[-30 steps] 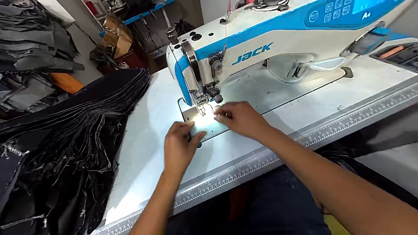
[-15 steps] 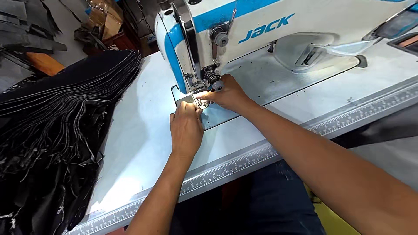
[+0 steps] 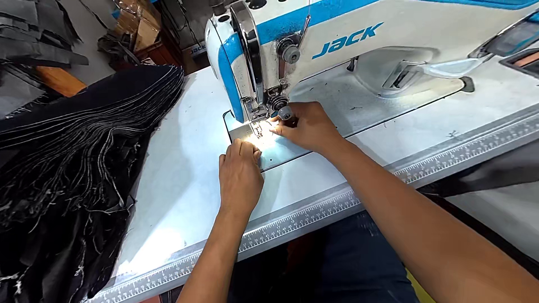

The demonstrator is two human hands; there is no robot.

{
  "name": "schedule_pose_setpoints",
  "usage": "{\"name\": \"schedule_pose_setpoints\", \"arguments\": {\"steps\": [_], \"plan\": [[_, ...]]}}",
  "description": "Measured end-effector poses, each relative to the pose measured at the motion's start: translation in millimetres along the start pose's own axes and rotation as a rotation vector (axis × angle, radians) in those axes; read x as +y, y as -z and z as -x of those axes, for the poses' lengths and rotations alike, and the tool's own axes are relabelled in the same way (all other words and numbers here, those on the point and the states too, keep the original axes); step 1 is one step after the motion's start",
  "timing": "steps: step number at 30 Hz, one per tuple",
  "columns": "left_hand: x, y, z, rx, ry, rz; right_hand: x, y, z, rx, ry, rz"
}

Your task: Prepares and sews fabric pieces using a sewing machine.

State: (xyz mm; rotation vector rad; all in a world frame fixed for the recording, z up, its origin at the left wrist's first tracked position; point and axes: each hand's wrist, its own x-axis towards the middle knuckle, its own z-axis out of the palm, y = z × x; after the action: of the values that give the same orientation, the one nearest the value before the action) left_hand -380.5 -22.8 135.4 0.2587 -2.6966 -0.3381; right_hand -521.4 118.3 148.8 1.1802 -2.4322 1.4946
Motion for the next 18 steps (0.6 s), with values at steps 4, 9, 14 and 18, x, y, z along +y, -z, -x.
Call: {"name": "schedule_pose_setpoints", "arguments": {"steps": [4, 9, 14, 18], "plan": [[-2.9, -0.2, 3.4, 0.077, 0.060, 0.115, 0.8, -14.6, 13.9, -0.026, 0.179, 0.233], [-8.7, 1.3, 5.0, 0.140, 0.113, 0.220, -10.5, -38.0, 19.8, 0.053, 0.350, 0.459], [-8.7, -1.4, 6.3, 0.141, 0.109, 0.234, -13.9, -32.7, 19.7, 0.043, 0.191, 0.565], [-18.4, -0.8, -2.6, 0.063, -0.054, 0.196, -4.9, -21.4, 30.6, -0.132, 0.356, 0.429]]}}
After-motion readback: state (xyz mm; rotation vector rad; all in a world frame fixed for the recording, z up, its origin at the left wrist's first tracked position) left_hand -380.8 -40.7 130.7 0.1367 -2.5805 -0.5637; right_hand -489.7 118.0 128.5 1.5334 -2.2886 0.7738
